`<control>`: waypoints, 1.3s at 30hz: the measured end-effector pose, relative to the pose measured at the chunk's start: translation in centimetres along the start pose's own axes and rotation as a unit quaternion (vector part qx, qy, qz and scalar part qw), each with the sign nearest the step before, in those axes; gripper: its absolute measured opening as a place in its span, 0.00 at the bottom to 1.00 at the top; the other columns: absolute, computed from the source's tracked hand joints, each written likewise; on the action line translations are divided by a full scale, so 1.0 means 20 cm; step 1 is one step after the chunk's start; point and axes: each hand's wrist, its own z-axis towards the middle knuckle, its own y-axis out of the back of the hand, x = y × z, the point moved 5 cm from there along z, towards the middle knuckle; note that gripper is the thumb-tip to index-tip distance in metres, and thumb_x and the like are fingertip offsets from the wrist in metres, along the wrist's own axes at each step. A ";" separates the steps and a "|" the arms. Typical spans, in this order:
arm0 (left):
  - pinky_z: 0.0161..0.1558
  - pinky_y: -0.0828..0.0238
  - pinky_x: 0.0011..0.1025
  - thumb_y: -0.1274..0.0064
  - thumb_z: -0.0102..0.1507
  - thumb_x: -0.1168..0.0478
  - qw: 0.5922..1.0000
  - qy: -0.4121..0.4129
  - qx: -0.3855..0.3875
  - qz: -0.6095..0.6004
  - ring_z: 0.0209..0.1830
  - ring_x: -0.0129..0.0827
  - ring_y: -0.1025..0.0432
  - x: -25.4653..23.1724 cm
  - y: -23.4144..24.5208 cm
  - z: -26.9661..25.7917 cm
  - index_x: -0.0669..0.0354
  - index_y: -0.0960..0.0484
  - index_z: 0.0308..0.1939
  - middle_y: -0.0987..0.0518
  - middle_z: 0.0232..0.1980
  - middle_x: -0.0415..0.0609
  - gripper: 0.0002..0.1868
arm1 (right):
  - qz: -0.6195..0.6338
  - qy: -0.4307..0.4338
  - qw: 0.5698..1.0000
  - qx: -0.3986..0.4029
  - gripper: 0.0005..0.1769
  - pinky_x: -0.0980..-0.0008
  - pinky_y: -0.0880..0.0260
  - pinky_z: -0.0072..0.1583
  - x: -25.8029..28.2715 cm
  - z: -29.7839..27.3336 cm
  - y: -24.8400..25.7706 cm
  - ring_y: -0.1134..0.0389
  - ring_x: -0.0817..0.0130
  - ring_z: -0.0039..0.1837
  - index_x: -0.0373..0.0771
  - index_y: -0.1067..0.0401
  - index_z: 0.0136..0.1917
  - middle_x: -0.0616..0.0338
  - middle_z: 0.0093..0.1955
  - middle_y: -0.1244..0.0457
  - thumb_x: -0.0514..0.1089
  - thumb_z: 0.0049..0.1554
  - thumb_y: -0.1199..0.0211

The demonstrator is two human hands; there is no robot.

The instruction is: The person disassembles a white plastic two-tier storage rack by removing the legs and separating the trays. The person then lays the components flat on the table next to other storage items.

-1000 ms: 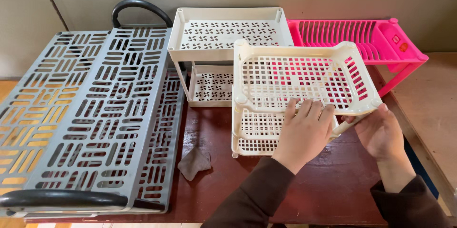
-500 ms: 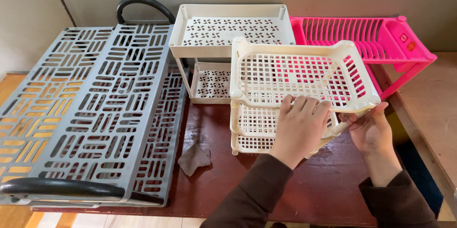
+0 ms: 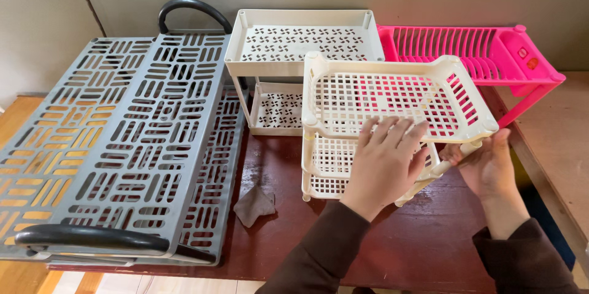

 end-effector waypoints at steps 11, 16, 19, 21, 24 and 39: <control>0.55 0.28 0.32 0.48 0.70 0.53 0.899 0.348 -0.097 -0.248 0.59 0.37 0.30 0.65 0.26 -0.08 0.67 0.32 0.68 0.25 0.61 0.56 0.28 | -0.065 -0.019 0.991 -0.120 0.29 0.61 0.40 0.73 0.21 0.04 -0.06 0.37 0.63 0.72 0.27 0.39 0.74 0.50 0.71 0.38 0.47 0.67 0.49; 0.53 0.26 0.26 0.47 0.68 0.56 0.825 0.397 -0.047 -0.401 0.51 0.24 0.23 0.69 0.16 -0.11 0.67 0.31 0.69 0.17 0.56 0.50 0.28 | -0.042 0.015 0.990 -0.134 0.26 0.63 0.39 0.72 0.24 0.03 -0.09 0.36 0.62 0.72 0.24 0.38 0.74 0.49 0.70 0.37 0.41 0.67 0.49; 0.51 0.25 0.27 0.49 0.68 0.56 0.820 0.383 -0.037 -0.424 0.50 0.26 0.23 0.66 0.18 -0.08 0.67 0.30 0.69 0.17 0.56 0.51 0.28 | -0.035 0.028 0.990 -0.134 0.26 0.62 0.37 0.72 0.28 0.02 -0.12 0.35 0.60 0.71 0.24 0.38 0.74 0.49 0.70 0.37 0.41 0.68 0.50; 0.50 0.25 0.26 0.49 0.69 0.54 0.835 0.371 -0.021 -0.407 0.49 0.26 0.23 0.62 0.21 -0.06 0.67 0.31 0.70 0.18 0.55 0.51 0.29 | -0.024 0.039 0.990 -0.135 0.27 0.61 0.36 0.72 0.32 0.02 -0.15 0.35 0.60 0.71 0.24 0.39 0.75 0.49 0.71 0.37 0.42 0.67 0.50; 0.51 0.24 0.26 0.50 0.70 0.50 0.853 0.353 -0.003 -0.385 0.51 0.26 0.23 0.57 0.25 -0.01 0.68 0.30 0.68 0.17 0.54 0.52 0.29 | -0.025 0.068 0.992 -0.107 0.31 0.60 0.37 0.75 0.39 0.00 -0.18 0.35 0.61 0.76 0.24 0.43 0.78 0.49 0.75 0.39 0.45 0.67 0.52; 0.54 0.25 0.33 0.43 0.68 0.52 0.872 0.244 0.079 -0.417 0.54 0.36 0.22 0.22 0.17 0.06 0.70 0.25 0.57 0.19 0.53 0.55 0.24 | 0.029 0.119 0.971 -0.207 0.30 0.70 0.31 0.57 0.30 -0.26 0.52 0.36 0.68 0.56 0.32 0.39 0.79 0.48 0.71 0.36 0.56 0.75 0.52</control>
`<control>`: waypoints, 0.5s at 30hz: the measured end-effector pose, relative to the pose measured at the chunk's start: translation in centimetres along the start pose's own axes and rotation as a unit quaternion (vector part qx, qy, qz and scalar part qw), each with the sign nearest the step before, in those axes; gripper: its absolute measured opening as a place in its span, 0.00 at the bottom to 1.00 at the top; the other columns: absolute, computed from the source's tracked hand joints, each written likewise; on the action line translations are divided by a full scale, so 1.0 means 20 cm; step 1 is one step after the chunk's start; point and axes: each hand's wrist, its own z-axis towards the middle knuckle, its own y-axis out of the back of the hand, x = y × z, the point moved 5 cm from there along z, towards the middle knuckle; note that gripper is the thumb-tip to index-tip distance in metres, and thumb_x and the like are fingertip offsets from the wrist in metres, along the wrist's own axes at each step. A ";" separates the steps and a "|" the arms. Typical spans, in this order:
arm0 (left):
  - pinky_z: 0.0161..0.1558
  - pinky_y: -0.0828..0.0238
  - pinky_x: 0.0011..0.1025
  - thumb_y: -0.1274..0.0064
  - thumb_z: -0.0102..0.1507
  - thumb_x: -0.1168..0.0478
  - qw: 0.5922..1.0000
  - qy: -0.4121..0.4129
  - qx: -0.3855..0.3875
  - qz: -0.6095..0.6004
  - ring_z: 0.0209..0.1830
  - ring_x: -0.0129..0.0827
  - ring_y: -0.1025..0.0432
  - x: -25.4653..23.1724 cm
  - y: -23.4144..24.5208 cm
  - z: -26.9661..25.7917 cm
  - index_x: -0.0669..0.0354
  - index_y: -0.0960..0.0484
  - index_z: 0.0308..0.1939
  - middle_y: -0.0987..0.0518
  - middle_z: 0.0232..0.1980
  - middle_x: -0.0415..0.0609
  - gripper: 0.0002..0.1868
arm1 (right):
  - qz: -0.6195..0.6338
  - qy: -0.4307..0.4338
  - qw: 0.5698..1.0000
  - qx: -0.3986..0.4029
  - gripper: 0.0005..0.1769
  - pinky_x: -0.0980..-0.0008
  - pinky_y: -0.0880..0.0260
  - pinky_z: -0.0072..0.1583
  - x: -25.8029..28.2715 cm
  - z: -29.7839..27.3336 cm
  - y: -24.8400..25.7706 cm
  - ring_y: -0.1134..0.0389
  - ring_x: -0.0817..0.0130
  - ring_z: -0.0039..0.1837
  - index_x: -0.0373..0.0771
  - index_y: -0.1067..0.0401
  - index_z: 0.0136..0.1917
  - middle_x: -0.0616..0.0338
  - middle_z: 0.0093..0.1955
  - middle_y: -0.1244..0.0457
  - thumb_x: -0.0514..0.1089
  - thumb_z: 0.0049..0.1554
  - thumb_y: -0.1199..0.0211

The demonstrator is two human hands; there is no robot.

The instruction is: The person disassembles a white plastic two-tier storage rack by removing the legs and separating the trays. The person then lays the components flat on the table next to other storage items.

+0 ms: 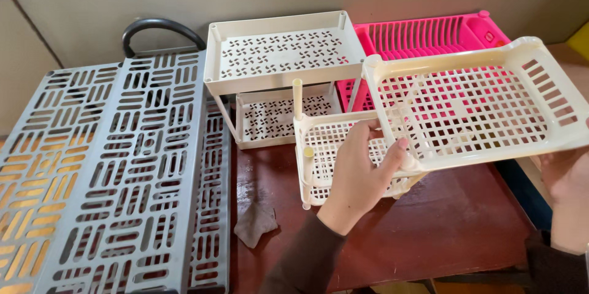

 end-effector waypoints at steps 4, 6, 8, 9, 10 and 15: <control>0.47 0.24 0.31 0.40 0.65 0.55 0.995 0.069 0.040 -0.066 0.49 0.35 0.24 0.11 -0.18 -0.03 0.71 0.29 0.58 0.20 0.53 0.56 0.26 | 0.047 -0.002 0.994 -0.097 0.29 0.63 0.29 0.64 0.10 -0.12 -0.07 0.34 0.63 0.63 0.32 0.39 0.78 0.49 0.69 0.36 0.54 0.74 0.52; 0.43 0.24 0.29 0.41 0.64 0.56 0.974 0.148 0.074 -0.154 0.46 0.36 0.24 0.19 -0.34 -0.09 0.71 0.38 0.63 0.25 0.53 0.57 0.32 | 0.076 0.003 0.986 -0.148 0.28 0.59 0.28 0.67 0.15 -0.19 -0.14 0.33 0.61 0.66 0.32 0.39 0.77 0.49 0.68 0.36 0.53 0.73 0.52; 0.43 0.23 0.28 0.40 0.65 0.57 0.961 0.166 0.099 -0.195 0.50 0.36 0.26 0.24 -0.49 -0.16 0.72 0.42 0.65 0.29 0.56 0.58 0.35 | 0.069 0.024 0.984 -0.162 0.28 0.55 0.27 0.71 0.20 -0.25 -0.20 0.32 0.58 0.69 0.32 0.39 0.77 0.49 0.68 0.36 0.52 0.72 0.51; 0.45 0.23 0.28 0.39 0.66 0.57 0.965 0.144 0.106 -0.193 0.54 0.37 0.27 0.25 -0.56 -0.20 0.73 0.42 0.65 0.32 0.60 0.59 0.35 | 0.024 0.048 0.989 -0.137 0.28 0.53 0.31 0.78 0.22 -0.27 -0.23 0.35 0.58 0.74 0.31 0.41 0.79 0.50 0.70 0.39 0.53 0.75 0.50; 0.47 0.23 0.27 0.38 0.67 0.58 0.968 0.121 0.113 -0.191 0.59 0.37 0.28 0.26 -0.63 -0.24 0.74 0.43 0.66 0.34 0.63 0.60 0.35 | -0.017 0.056 0.992 -0.113 0.29 0.54 0.33 0.78 0.24 -0.30 -0.25 0.37 0.60 0.75 0.34 0.43 0.79 0.52 0.72 0.40 0.52 0.71 0.51; 0.49 0.18 0.28 0.38 0.68 0.60 0.980 0.057 0.130 -0.138 0.63 0.40 0.32 0.30 -0.89 -0.34 0.75 0.43 0.63 0.41 0.63 0.60 0.32 | -0.058 0.060 0.990 -0.114 0.37 0.54 0.37 0.77 0.21 -0.38 -0.08 0.37 0.58 0.77 0.37 0.46 0.83 0.52 0.77 0.41 0.45 0.62 0.50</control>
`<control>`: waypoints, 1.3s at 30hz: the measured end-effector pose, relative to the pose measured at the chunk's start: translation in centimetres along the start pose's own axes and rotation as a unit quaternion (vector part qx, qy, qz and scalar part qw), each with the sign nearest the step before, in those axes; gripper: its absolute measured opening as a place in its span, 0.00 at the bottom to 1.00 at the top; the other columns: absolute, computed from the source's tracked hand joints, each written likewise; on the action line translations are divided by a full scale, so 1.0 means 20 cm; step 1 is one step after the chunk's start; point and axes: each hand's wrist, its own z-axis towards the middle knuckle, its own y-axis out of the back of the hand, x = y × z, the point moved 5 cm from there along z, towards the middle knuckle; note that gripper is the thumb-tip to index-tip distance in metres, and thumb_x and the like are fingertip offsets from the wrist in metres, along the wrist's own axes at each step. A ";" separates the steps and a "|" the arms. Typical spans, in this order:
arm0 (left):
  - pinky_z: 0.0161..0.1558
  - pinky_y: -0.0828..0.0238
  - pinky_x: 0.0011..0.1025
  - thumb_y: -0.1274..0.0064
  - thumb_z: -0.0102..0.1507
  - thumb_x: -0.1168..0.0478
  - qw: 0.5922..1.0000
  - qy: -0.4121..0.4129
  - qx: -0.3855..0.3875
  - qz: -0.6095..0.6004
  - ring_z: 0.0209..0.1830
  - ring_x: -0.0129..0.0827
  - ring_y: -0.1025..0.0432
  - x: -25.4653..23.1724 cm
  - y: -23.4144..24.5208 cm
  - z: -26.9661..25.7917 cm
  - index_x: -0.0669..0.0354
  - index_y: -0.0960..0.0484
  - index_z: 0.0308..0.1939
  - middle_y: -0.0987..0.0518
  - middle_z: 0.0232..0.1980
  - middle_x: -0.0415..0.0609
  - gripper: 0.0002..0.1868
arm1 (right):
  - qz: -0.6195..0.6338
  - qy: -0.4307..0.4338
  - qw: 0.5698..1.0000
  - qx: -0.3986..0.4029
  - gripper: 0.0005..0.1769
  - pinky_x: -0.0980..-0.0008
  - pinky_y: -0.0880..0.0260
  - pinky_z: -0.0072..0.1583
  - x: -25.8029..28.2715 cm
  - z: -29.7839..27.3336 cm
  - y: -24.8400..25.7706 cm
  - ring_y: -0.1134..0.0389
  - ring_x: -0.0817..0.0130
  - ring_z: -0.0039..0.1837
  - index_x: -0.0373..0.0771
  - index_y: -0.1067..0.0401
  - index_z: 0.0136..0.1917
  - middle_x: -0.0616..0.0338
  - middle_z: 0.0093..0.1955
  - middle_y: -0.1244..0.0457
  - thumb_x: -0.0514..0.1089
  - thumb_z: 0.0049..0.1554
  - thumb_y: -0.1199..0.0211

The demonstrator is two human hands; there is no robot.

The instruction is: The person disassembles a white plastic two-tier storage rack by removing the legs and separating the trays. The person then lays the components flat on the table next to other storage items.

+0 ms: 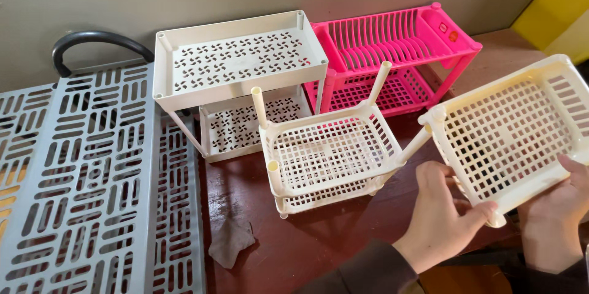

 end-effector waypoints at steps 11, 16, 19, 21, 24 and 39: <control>0.52 0.21 0.29 0.41 0.66 0.68 0.986 0.123 -0.008 -0.108 0.62 0.38 0.28 0.43 -0.21 0.01 0.72 0.43 0.60 0.40 0.64 0.59 0.28 | 0.119 -0.030 0.990 -0.068 0.37 0.51 0.39 0.78 -0.34 0.17 0.64 0.38 0.49 0.82 0.32 0.47 0.85 0.44 0.81 0.43 0.35 0.63 0.55; 0.55 0.20 0.27 0.45 0.65 0.72 0.953 0.173 -0.074 -0.239 0.63 0.37 0.27 0.74 -0.27 -0.04 0.67 0.45 0.60 0.34 0.64 0.60 0.27 | 0.031 -0.084 0.978 -0.188 0.27 0.49 0.31 0.69 -0.59 0.21 0.82 0.33 0.47 0.71 0.28 0.45 0.71 0.43 0.69 0.40 0.26 0.58 0.54; 0.54 0.22 0.30 0.43 0.62 0.74 0.956 0.233 -0.115 -0.134 0.64 0.36 0.29 0.93 -0.24 -0.11 0.67 0.44 0.55 0.39 0.62 0.54 0.26 | -0.022 -0.167 0.974 -0.150 0.31 0.53 0.27 0.65 -0.85 0.17 0.89 0.33 0.53 0.67 0.32 0.43 0.72 0.48 0.68 0.39 0.24 0.56 0.50; 0.56 0.22 0.29 0.41 0.62 0.73 0.958 0.235 -0.129 -0.103 0.62 0.37 0.28 1.01 -0.20 -0.14 0.68 0.43 0.54 0.38 0.62 0.55 0.26 | -0.049 -0.198 0.970 -0.134 0.38 0.53 0.27 0.63 -1.00 0.13 0.95 0.32 0.55 0.66 0.36 0.43 0.73 0.50 0.68 0.38 0.21 0.49 0.52; 0.58 0.25 0.31 0.37 0.61 0.70 0.962 0.249 -0.107 -0.020 0.59 0.37 0.28 1.08 -0.16 -0.19 0.67 0.41 0.54 0.38 0.62 0.56 0.27 | -0.070 -0.233 0.961 -0.135 0.36 0.52 0.26 0.63 -1.19 0.08 1.02 0.32 0.53 0.65 0.31 0.42 0.72 0.46 0.68 0.38 0.20 0.50 0.52; 0.68 0.46 0.47 0.56 0.68 0.58 0.813 0.120 0.015 0.570 0.63 0.50 0.34 0.95 0.59 -0.22 0.62 0.23 0.52 0.24 0.57 0.57 0.14 | -0.254 -0.358 0.892 -0.106 0.34 0.52 0.26 0.56 -1.28 0.10 0.86 0.31 0.52 0.60 0.34 0.43 0.77 0.41 0.66 0.37 0.23 0.58 0.52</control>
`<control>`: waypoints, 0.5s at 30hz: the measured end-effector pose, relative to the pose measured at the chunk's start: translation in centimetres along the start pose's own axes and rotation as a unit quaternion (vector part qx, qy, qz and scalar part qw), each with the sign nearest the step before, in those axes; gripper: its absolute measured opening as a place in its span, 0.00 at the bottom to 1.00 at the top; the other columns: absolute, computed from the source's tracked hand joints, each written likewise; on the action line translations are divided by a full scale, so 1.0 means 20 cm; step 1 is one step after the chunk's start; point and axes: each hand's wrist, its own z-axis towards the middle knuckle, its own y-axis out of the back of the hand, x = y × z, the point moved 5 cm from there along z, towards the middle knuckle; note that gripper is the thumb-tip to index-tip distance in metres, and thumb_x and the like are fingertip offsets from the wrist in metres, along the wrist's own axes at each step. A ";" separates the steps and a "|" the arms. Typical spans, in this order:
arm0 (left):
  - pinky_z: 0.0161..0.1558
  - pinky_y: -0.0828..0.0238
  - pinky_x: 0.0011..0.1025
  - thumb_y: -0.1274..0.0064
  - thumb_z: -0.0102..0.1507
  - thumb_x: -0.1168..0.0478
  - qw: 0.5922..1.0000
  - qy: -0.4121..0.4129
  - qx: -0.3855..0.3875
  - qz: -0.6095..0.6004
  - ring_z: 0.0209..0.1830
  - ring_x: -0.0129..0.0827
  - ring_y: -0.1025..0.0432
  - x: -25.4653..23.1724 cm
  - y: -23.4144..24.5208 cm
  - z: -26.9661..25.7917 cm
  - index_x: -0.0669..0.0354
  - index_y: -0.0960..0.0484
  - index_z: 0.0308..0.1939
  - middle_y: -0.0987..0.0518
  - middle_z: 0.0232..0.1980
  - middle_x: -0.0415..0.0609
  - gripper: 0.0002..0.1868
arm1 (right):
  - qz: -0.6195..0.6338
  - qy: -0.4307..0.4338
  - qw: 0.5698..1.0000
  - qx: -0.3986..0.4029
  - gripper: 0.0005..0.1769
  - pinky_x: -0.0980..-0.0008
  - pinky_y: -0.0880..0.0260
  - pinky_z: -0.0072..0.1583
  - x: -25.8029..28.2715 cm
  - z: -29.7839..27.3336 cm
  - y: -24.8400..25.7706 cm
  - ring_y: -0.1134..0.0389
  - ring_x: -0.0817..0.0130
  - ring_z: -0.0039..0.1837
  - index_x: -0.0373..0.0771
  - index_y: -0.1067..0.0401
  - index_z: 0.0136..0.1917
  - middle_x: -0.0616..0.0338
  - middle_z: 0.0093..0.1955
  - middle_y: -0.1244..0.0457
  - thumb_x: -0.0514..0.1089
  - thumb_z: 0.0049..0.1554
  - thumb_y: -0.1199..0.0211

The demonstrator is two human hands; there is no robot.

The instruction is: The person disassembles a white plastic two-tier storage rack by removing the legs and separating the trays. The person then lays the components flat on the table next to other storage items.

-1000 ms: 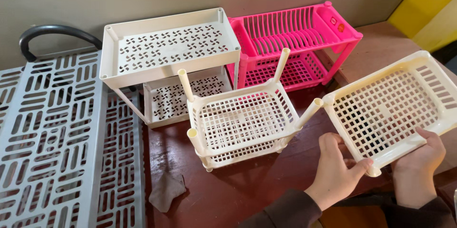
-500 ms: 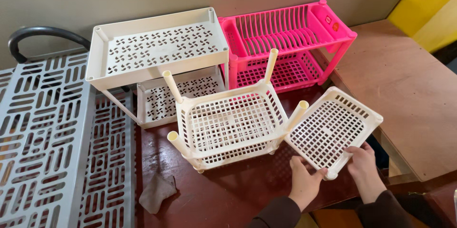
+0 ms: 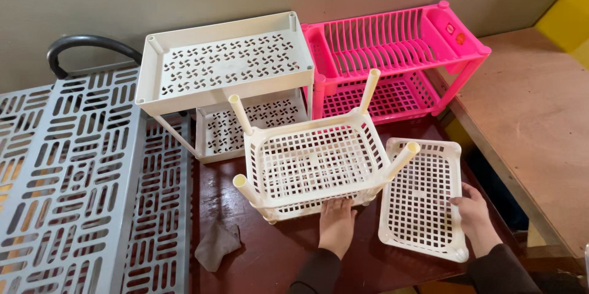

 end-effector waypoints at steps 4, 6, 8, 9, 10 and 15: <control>0.72 0.47 0.42 0.61 0.70 0.65 0.988 0.078 0.096 -0.089 0.67 0.43 0.33 0.16 -0.11 0.00 0.59 0.23 0.52 0.24 0.57 0.51 0.12 | -0.041 -0.001 0.998 0.048 0.34 0.56 0.26 0.55 0.01 0.06 -0.02 0.29 0.52 0.58 0.31 0.43 0.78 0.39 0.64 0.35 0.25 0.58 0.52; 0.72 0.45 0.41 0.59 0.73 0.60 0.991 0.086 0.093 -0.050 0.65 0.44 0.32 0.21 -0.12 -0.02 0.60 0.23 0.52 0.24 0.56 0.52 0.11 | -0.065 -0.002 0.996 0.058 0.35 0.54 0.27 0.55 0.01 0.12 -0.04 0.30 0.51 0.57 0.33 0.41 0.78 0.40 0.63 0.35 0.25 0.57 0.52; 0.70 0.45 0.42 0.56 0.73 0.57 0.992 0.077 0.086 -0.047 0.63 0.44 0.32 0.24 -0.10 -0.05 0.60 0.22 0.51 0.23 0.54 0.52 0.12 | -0.114 0.017 0.992 0.053 0.35 0.56 0.29 0.55 0.01 0.16 -0.06 0.30 0.53 0.57 0.34 0.38 0.77 0.41 0.62 0.34 0.24 0.56 0.50; 0.69 0.46 0.43 0.54 0.71 0.56 0.993 0.064 0.081 -0.062 0.62 0.45 0.32 0.26 -0.09 -0.07 0.60 0.21 0.50 0.23 0.53 0.51 0.12 | -0.150 0.038 0.987 0.044 0.34 0.57 0.30 0.57 0.02 0.18 -0.06 0.30 0.54 0.58 0.34 0.35 0.75 0.42 0.62 0.33 0.24 0.56 0.47; 0.68 0.46 0.44 0.51 0.69 0.55 0.993 0.051 0.076 -0.077 0.61 0.45 0.32 0.27 -0.07 -0.09 0.60 0.21 0.49 0.22 0.52 0.51 0.13 | -0.185 0.059 0.980 0.035 0.34 0.59 0.31 0.58 0.02 0.19 -0.07 0.30 0.56 0.58 0.34 0.33 0.74 0.43 0.61 0.33 0.23 0.55 0.45; 0.67 0.39 0.40 0.52 0.69 0.60 0.991 0.071 0.043 -0.103 0.59 0.43 0.28 0.32 -0.06 -0.13 0.58 0.16 0.49 0.18 0.52 0.49 0.11 | -0.260 0.152 0.954 0.008 0.33 0.61 0.32 0.59 0.00 0.17 -0.11 0.29 0.59 0.57 0.39 0.28 0.73 0.47 0.58 0.30 0.28 0.55 0.42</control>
